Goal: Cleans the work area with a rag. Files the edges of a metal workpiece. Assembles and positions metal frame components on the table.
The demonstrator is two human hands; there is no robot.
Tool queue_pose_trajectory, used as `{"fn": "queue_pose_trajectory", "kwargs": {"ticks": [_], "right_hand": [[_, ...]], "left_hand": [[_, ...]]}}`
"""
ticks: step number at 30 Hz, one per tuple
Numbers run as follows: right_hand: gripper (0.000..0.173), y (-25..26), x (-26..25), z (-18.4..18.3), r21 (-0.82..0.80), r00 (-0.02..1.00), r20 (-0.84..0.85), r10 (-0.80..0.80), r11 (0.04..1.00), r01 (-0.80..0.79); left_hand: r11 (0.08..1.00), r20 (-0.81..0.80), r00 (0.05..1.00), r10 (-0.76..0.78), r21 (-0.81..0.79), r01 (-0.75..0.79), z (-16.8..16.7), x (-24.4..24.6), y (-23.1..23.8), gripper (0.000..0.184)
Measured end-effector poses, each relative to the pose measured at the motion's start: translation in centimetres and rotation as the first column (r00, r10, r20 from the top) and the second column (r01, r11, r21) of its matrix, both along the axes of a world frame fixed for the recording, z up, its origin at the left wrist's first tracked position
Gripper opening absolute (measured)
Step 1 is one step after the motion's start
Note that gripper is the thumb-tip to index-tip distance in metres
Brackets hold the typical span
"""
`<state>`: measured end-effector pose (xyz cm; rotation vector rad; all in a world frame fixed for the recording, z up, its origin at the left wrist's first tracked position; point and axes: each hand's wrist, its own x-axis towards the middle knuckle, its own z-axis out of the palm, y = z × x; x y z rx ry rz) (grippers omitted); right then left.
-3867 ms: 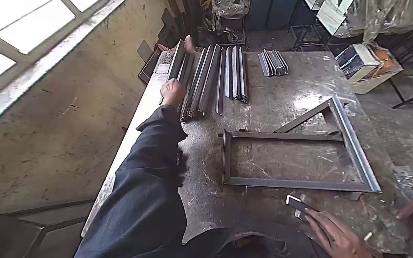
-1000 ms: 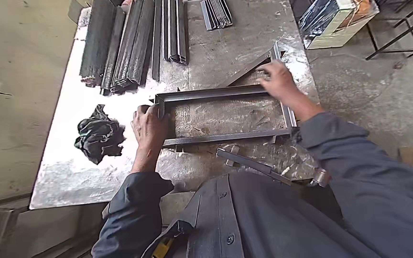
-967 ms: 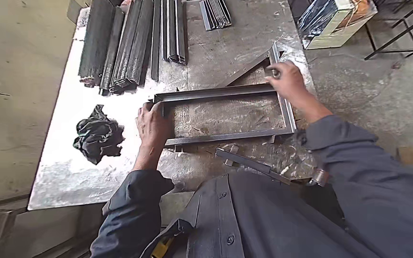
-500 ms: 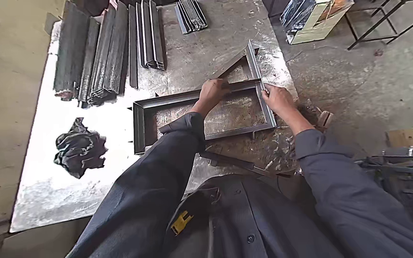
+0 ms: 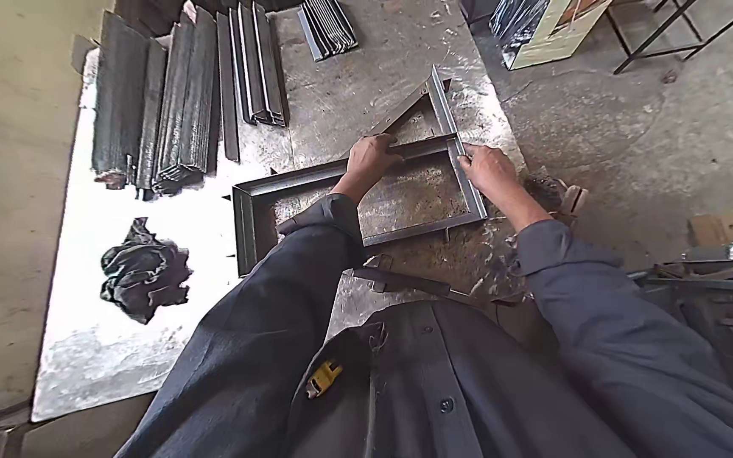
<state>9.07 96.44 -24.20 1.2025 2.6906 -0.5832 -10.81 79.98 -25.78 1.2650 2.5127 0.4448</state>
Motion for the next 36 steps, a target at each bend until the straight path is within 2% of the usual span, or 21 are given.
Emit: {"fn": "queue_pose_trajectory", "kwargs": {"ticks": [2,5,9,11,13,15,17,19,21,25,28,31,36], "right_hand": [[0.046,-0.5,1.3,0.7,0.021,0.994,-0.094,-0.054,0.998,0.056],[0.049,-1.3,5.9,2.5,0.052,0.942,-0.314,-0.119,0.988,0.142],[0.038,-4.2,13.8,3.2,0.034,0.902,-0.411,-0.136,0.986,0.164],[0.032,-6.0,16.7,1.3,0.008,0.899,-0.413,-0.143,0.987,0.161],[0.029,-8.0,18.6,-0.3,0.012,0.896,-0.427,-0.125,0.99,0.143],[0.029,-9.8,18.3,-1.2,0.084,0.883,-0.469,0.0,0.995,0.045],[0.027,-12.1,16.1,-1.4,0.219,0.808,-0.535,0.246,0.964,-0.148],[0.029,-14.4,12.8,-0.5,0.313,0.693,-0.558,0.456,0.889,-0.333],[0.037,-16.0,9.1,0.2,0.339,0.614,-0.517,0.596,0.802,-0.493],[0.053,-17.5,2.7,-1.4,0.2,0.584,-0.352,0.732,0.668,-0.717],[0.044,-18.0,1.1,-2.7,0.081,0.637,-0.266,0.724,0.675,-0.733],[0.032,-18.7,0.8,-3.3,0.111,0.678,-0.273,0.683,0.722,-0.683],[0.03,-19.5,1.1,-2.5,0.121,0.681,-0.284,0.675,0.73,-0.673]], "left_hand": [[0.998,-0.038,0.999,-0.02,0.056,0.022,0.4,0.5,-0.5,0.056],[0.988,-0.027,0.999,0.043,0.148,-0.038,3.7,2.2,-3.2,0.06],[0.94,0.1,0.966,0.238,0.227,-0.256,9.1,5.3,-13.8,0.044],[0.873,0.088,0.907,0.411,0.25,-0.419,9.0,4.9,-20.2,0.036],[0.81,0.062,0.825,0.562,0.16,-0.564,7.9,2.8,-25.2,0.04],[0.747,0.026,0.748,0.663,0.041,-0.664,6.9,0.9,-29.5,0.047],[0.7,-0.029,0.703,0.711,-0.062,-0.711,6.0,-0.7,-32.5,0.049],[0.67,0.011,0.676,0.737,-0.136,-0.729,5.3,-2.2,-33.2,0.052],[0.695,0.079,0.693,0.717,-0.165,-0.7,3.9,-3.9,-32.8,0.055],[0.723,0.076,0.724,0.686,-0.185,-0.666,2.9,-3.9,-31.2,0.05],[0.699,0.017,0.714,0.7,-0.226,-0.679,3.7,-2.7,-30.0,0.037],[0.68,0.006,0.698,0.716,-0.233,-0.695,4.4,-2.1,-29.8,0.033],[0.686,0.004,0.702,0.712,-0.214,-0.695,4.3,-1.6,-29.7,0.033]]}}
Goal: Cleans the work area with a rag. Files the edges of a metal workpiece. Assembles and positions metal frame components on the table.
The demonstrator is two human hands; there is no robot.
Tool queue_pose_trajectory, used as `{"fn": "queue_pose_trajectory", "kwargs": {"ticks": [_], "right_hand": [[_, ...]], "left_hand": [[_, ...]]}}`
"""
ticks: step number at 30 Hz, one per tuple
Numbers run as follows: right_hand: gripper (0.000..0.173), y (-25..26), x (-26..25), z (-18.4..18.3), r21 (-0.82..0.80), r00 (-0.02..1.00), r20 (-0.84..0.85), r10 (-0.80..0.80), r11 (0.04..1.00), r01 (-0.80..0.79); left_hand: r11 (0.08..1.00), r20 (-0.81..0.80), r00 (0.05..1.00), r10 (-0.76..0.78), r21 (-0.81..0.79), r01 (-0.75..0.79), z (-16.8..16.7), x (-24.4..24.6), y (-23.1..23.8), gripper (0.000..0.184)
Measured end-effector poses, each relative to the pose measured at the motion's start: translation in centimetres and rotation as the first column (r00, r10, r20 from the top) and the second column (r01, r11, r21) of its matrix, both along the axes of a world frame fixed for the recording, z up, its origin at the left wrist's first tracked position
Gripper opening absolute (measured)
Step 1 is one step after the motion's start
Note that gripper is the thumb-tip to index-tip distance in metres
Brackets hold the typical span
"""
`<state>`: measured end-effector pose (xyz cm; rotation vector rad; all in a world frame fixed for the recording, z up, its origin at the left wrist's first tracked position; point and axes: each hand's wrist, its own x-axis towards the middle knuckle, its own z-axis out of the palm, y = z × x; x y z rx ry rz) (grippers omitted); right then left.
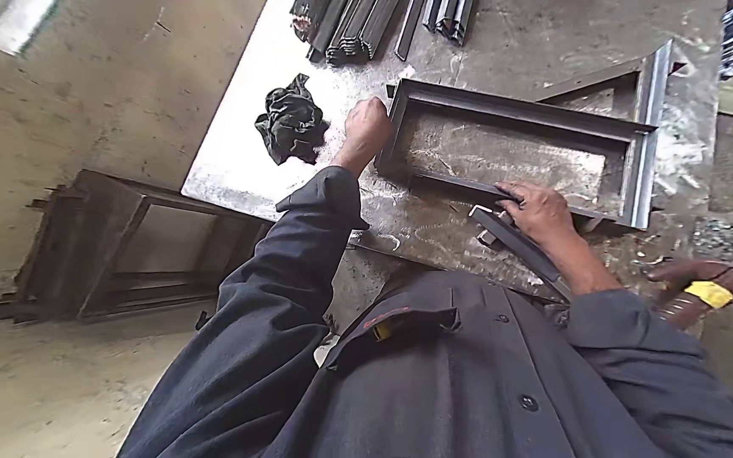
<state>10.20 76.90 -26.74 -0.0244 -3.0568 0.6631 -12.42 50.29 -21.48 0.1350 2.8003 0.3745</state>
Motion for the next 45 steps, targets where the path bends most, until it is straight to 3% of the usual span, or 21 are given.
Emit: {"fn": "queue_pose_trajectory", "kwargs": {"ticks": [7,12,15,18,20,23,27,30,34,40,42,45], "right_hand": [[0.031,0.0,-0.4,-0.4,-0.016,0.999,-0.003,-0.032,0.999,0.032],[0.037,0.5,0.2,1.2,-0.102,1.0,0.003,-0.019,0.995,0.02],[0.046,4.7,0.7,2.6,-0.105,0.954,-0.056,-0.295,0.952,0.288],[0.048,10.7,1.2,4.9,0.005,0.781,-0.065,-0.621,0.783,0.622],[0.051,14.4,1.0,4.9,0.052,0.663,-0.011,-0.748,0.662,0.748],[0.047,17.3,0.3,3.4,0.064,0.589,0.101,-0.802,0.596,0.8],[0.037,17.3,0.1,2.5,0.122,0.566,0.112,-0.817,0.576,0.808],[0.037,17.3,0.2,2.3,0.127,0.544,0.128,-0.829,0.558,0.82],[0.038,17.8,-0.1,2.3,0.105,0.541,0.146,-0.828,0.557,0.824],[0.035,17.7,1.5,2.2,-0.039,0.593,0.086,-0.8,0.592,0.805],[0.036,16.2,3.3,3.0,-0.082,0.637,-0.026,-0.77,0.637,0.767],[0.033,12.1,6.7,4.0,-0.045,0.76,-0.196,-0.62,0.78,0.625]], "left_hand": [[1.0,0.017,1.0,0.003,0.023,-0.003,-0.4,-0.6,-0.2,0.034],[0.992,-0.011,1.0,-0.005,0.128,0.006,1.2,1.6,-0.9,0.049],[0.977,-0.142,0.986,-0.082,0.183,0.108,1.4,3.4,-1.4,0.044],[0.932,-0.272,0.927,-0.26,0.181,0.315,-0.4,5.0,-0.1,0.037],[0.856,-0.343,0.847,-0.407,0.18,0.485,-1.8,6.7,1.8,0.036],[0.779,-0.379,0.776,-0.505,0.186,0.598,-2.6,8.6,5.0,0.033],[0.712,-0.37,0.726,-0.58,0.203,0.672,-3.2,10.2,7.1,0.039],[0.668,-0.264,0.691,-0.673,0.183,0.721,-4.1,10.4,7.5,0.047],[0.637,-0.152,0.654,-0.741,0.148,0.756,-5.2,10.0,7.4,0.036],[0.641,-0.179,0.654,-0.735,0.13,0.756,-5.9,10.2,7.2,0.032],[0.64,-0.179,0.655,-0.734,0.137,0.756,-5.7,10.2,7.1,0.031],[0.627,-0.225,0.646,-0.73,0.155,0.763,-6.0,10.2,7.0,0.027]]}}
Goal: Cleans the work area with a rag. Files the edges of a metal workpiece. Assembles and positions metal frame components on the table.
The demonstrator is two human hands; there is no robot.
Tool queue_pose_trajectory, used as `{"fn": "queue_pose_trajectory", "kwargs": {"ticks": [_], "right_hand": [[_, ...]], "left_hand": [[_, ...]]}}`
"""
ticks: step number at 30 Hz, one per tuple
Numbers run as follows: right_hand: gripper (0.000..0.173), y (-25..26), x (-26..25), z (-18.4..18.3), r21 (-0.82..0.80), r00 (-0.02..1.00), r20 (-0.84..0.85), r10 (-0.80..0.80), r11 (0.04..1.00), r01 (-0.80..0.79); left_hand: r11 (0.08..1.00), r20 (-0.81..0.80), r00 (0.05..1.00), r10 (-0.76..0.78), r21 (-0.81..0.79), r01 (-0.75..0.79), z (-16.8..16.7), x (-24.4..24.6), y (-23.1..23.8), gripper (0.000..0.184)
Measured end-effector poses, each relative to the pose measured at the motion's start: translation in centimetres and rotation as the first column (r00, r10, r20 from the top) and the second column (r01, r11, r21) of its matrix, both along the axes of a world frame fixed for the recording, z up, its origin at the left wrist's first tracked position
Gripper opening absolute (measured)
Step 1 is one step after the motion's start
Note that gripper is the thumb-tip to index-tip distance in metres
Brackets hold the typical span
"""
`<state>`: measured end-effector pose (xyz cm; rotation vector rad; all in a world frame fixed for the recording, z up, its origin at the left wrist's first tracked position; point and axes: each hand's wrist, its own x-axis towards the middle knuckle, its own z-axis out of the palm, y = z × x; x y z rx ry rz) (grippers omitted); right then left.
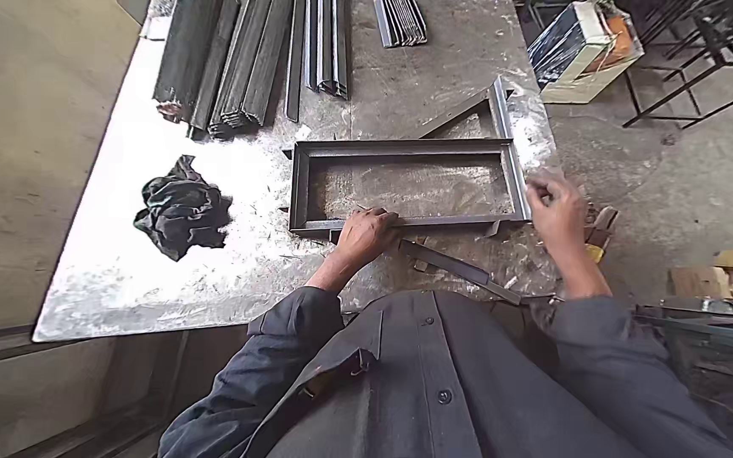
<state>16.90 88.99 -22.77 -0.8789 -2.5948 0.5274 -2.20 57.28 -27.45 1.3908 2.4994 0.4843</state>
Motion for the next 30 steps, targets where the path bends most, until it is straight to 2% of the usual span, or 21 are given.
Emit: {"fn": "queue_pose_trajectory", "kwargs": {"ticks": [3,7,9,11,14,17,21,25,28,30], "right_hand": [[0.026,-3.6,2.6,-0.8,0.075,0.995,-0.001,0.102,0.992,-0.101],[0.024,-4.9,4.1,-2.1,0.093,0.999,-0.02,0.047,0.995,-0.045],[0.027,-4.8,4.1,-2.1,0.151,0.999,-0.033,0.037,0.988,-0.031],[0.037,-4.5,4.1,-2.0,0.215,0.999,0.026,0.037,0.976,-0.042],[0.044,-4.3,3.7,-1.6,0.256,0.997,0.078,0.013,0.966,-0.033],[0.036,-5.1,3.6,-1.2,0.24,0.999,-0.03,0.035,0.971,-0.027],[0.027,-8.1,4.4,-2.7,0.2,0.976,-0.157,0.151,0.973,-0.118],[0.026,-10.5,4.5,-4.4,0.223,0.948,-0.157,0.278,0.945,-0.24],[0.027,-10.5,4.6,-4.2,0.216,0.946,-0.122,0.3,0.938,-0.27],[0.025,-9.9,5.2,-3.6,0.205,0.946,-0.11,0.304,0.939,-0.278]], "left_hand": [[1.0,0.031,0.999,0.017,0.014,-0.017,0.0,0.0,0.2,0.032],[0.996,0.169,0.986,0.016,0.088,-0.031,1.1,-0.8,2.4,0.048],[0.993,0.139,0.99,-0.032,0.114,0.017,1.9,-1.6,4.9,0.049],[0.99,0.091,0.991,-0.103,0.107,0.093,2.3,-2.7,8.4,0.053],[0.989,-0.014,0.99,-0.144,0.026,0.144,2.3,-4.0,13.1,0.062],[0.985,-0.049,0.995,-0.086,-0.152,0.078,1.3,-4.6,15.3,0.076],[0.979,-0.068,0.996,-0.066,-0.197,0.051,0.8,-4.4,15.6,0.079],[0.983,-0.021,0.997,-0.073,-0.171,0.068,0.5,-5.1,15.3,0.074],[0.995,0.068,0.995,-0.072,-0.071,0.076,1.8,-5.2,13.4,0.066],[0.997,0.123,0.991,-0.049,0.068,0.04,3.9,-4.0,10.3,0.056]]}}
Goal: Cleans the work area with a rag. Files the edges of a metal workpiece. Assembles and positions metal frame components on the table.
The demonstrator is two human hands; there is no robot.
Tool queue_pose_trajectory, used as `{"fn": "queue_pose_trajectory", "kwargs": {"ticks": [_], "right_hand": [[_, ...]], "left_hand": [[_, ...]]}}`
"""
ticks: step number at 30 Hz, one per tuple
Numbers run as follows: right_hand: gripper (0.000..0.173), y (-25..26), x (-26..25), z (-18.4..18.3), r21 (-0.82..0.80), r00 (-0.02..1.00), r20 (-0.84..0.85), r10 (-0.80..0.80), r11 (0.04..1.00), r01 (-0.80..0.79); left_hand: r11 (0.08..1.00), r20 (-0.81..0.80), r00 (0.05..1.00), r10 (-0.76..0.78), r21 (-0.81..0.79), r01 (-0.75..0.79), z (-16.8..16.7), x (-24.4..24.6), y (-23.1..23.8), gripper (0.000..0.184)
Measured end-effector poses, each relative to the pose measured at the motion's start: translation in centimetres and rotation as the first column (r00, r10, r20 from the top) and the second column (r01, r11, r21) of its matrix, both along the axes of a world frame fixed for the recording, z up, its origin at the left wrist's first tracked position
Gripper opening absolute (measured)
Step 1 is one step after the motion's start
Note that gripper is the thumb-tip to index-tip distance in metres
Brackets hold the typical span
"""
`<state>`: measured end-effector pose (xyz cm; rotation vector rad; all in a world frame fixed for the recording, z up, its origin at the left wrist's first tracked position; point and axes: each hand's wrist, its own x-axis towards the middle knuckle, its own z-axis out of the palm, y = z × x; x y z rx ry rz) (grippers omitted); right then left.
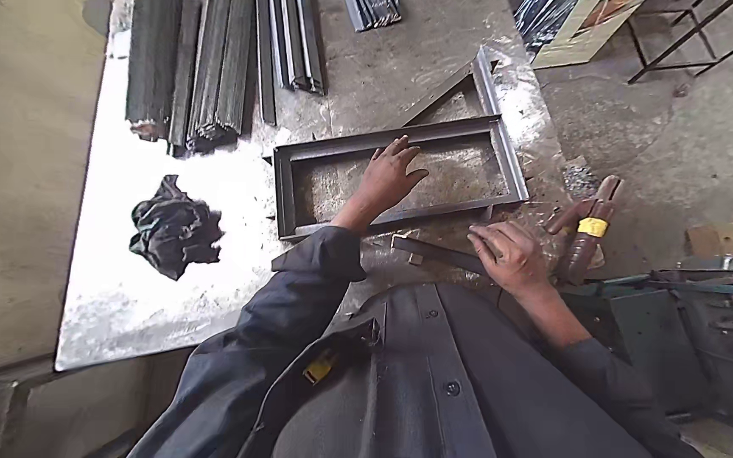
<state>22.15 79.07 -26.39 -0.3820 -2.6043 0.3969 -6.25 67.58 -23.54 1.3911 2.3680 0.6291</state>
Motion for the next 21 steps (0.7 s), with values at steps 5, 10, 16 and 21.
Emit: {"fn": "queue_pose_trajectory", "kwargs": {"ticks": [5,10,16,21], "right_hand": [[0.025,-0.2,0.6,0.5,-0.048,0.996,0.031,0.084,0.995,-0.083],[0.035,-2.5,-1.3,-0.7,-0.009,0.953,0.163,0.254,0.967,-0.256],[0.042,-1.8,-2.0,-0.5,-0.098,0.861,0.434,0.265,0.964,-0.247],[0.028,-0.4,-1.6,-0.8,-0.28,0.914,0.273,0.3,0.934,-0.223]], "left_hand": [[0.963,0.146,0.982,0.123,0.221,-0.154,4.0,5.4,-12.4,0.03],[0.917,0.47,0.812,0.346,0.013,-0.398,-0.1,10.6,-19.5,0.024],[0.916,0.645,0.691,0.326,-0.037,-0.398,-2.1,15.0,-17.9,0.026],[0.884,0.744,0.578,0.336,-0.037,-0.466,-2.4,16.0,-17.0,0.023]]}}
